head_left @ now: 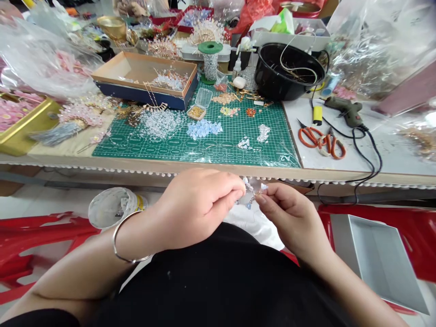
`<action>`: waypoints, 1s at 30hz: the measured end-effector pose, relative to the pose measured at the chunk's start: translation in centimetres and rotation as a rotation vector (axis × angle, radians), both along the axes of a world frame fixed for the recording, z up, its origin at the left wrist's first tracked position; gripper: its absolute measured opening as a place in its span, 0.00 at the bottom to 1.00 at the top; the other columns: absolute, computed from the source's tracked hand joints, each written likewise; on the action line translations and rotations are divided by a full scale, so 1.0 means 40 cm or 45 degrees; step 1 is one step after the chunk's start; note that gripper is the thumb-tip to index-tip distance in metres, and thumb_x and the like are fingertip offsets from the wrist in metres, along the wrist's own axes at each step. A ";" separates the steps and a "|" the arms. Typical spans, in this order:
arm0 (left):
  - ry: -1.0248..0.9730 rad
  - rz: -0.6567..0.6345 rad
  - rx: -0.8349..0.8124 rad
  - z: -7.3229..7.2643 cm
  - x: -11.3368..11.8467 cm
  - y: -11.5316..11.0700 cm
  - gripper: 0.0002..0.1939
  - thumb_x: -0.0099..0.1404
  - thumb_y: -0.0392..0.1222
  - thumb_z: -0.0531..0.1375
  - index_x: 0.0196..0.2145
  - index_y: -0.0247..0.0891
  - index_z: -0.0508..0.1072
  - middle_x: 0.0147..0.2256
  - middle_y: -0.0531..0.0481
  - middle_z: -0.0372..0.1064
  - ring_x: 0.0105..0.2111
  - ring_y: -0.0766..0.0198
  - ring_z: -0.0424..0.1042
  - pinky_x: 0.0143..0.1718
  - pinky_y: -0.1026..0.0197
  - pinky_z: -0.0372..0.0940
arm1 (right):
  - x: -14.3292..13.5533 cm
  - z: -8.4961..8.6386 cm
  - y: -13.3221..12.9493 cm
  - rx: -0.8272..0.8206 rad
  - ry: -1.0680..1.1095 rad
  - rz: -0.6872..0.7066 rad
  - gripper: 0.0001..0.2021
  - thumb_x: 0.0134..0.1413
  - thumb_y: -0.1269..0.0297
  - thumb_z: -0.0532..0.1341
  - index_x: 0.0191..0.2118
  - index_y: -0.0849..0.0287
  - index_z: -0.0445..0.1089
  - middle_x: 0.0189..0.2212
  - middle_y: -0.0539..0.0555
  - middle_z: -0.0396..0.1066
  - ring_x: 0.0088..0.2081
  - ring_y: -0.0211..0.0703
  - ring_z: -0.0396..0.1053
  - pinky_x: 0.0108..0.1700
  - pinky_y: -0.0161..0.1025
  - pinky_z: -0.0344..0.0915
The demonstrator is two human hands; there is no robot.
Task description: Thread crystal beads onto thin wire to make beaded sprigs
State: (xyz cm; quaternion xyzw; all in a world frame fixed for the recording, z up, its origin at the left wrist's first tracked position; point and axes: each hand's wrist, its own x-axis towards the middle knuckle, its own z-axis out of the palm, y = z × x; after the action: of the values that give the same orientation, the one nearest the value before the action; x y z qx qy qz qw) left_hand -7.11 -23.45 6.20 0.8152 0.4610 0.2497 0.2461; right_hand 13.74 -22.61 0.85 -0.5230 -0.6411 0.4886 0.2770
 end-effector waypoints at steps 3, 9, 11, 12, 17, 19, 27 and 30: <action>0.142 -0.073 0.255 -0.016 0.004 0.018 0.11 0.68 0.37 0.49 0.36 0.37 0.71 0.31 0.50 0.73 0.32 0.64 0.69 0.34 0.61 0.59 | -0.004 0.008 -0.002 -0.043 -0.037 0.146 0.09 0.60 0.58 0.56 0.32 0.56 0.67 0.26 0.50 0.65 0.28 0.39 0.61 0.29 0.36 0.57; 0.137 0.011 0.330 -0.043 0.021 0.056 0.12 0.67 0.38 0.49 0.36 0.37 0.72 0.25 0.52 0.71 0.26 0.65 0.67 0.28 0.62 0.57 | 0.004 0.022 -0.021 -0.078 -0.005 0.322 0.11 0.61 0.60 0.55 0.28 0.56 0.62 0.23 0.46 0.59 0.25 0.36 0.57 0.27 0.33 0.55; 0.087 0.032 0.266 -0.051 0.024 0.061 0.11 0.67 0.38 0.50 0.36 0.38 0.72 0.26 0.53 0.72 0.27 0.66 0.68 0.29 0.63 0.57 | 0.010 0.026 -0.025 -0.079 0.011 0.335 0.10 0.62 0.61 0.54 0.29 0.56 0.62 0.23 0.46 0.59 0.25 0.35 0.56 0.26 0.33 0.54; 0.052 0.042 0.224 -0.056 0.026 0.063 0.11 0.67 0.38 0.50 0.35 0.38 0.73 0.27 0.54 0.73 0.28 0.66 0.68 0.30 0.63 0.57 | 0.013 0.028 -0.025 -0.075 0.015 0.344 0.10 0.62 0.61 0.54 0.29 0.56 0.61 0.23 0.46 0.59 0.25 0.35 0.56 0.26 0.33 0.54; -0.179 0.032 -0.177 -0.084 0.027 0.086 0.10 0.66 0.39 0.52 0.35 0.39 0.74 0.34 0.52 0.74 0.34 0.65 0.70 0.36 0.63 0.60 | 0.022 0.031 -0.021 -0.005 0.018 0.386 0.10 0.62 0.63 0.54 0.29 0.56 0.61 0.22 0.46 0.58 0.24 0.35 0.55 0.25 0.33 0.54; -0.358 -0.078 -0.497 -0.108 0.025 0.103 0.08 0.64 0.40 0.55 0.34 0.37 0.74 0.34 0.51 0.73 0.34 0.66 0.69 0.36 0.63 0.60 | 0.026 0.027 -0.020 0.045 0.075 0.381 0.08 0.62 0.64 0.55 0.30 0.56 0.62 0.21 0.46 0.59 0.23 0.35 0.55 0.24 0.33 0.54; -0.999 -0.508 -1.792 -0.223 0.070 0.097 0.07 0.54 0.39 0.64 0.29 0.34 0.70 0.20 0.57 0.58 0.16 0.76 0.43 0.17 0.67 0.37 | 0.019 -0.006 -0.016 0.342 0.293 0.046 0.03 0.58 0.68 0.58 0.34 0.52 0.64 0.24 0.48 0.67 0.24 0.38 0.63 0.25 0.35 0.57; -1.034 -0.585 -1.898 -0.215 0.093 0.070 0.09 0.56 0.42 0.63 0.29 0.34 0.69 0.16 0.61 0.44 0.16 0.75 0.39 0.17 0.66 0.33 | 0.010 -0.010 -0.012 0.434 0.180 -0.071 0.03 0.60 0.68 0.56 0.35 0.52 0.63 0.22 0.47 0.67 0.23 0.39 0.64 0.27 0.36 0.59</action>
State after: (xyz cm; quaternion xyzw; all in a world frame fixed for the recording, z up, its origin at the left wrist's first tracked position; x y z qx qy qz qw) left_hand -3.38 -20.64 -2.39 0.3633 0.2053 0.0986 0.9034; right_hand 14.16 -23.08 0.45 -0.4504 -0.6788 0.4005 0.4195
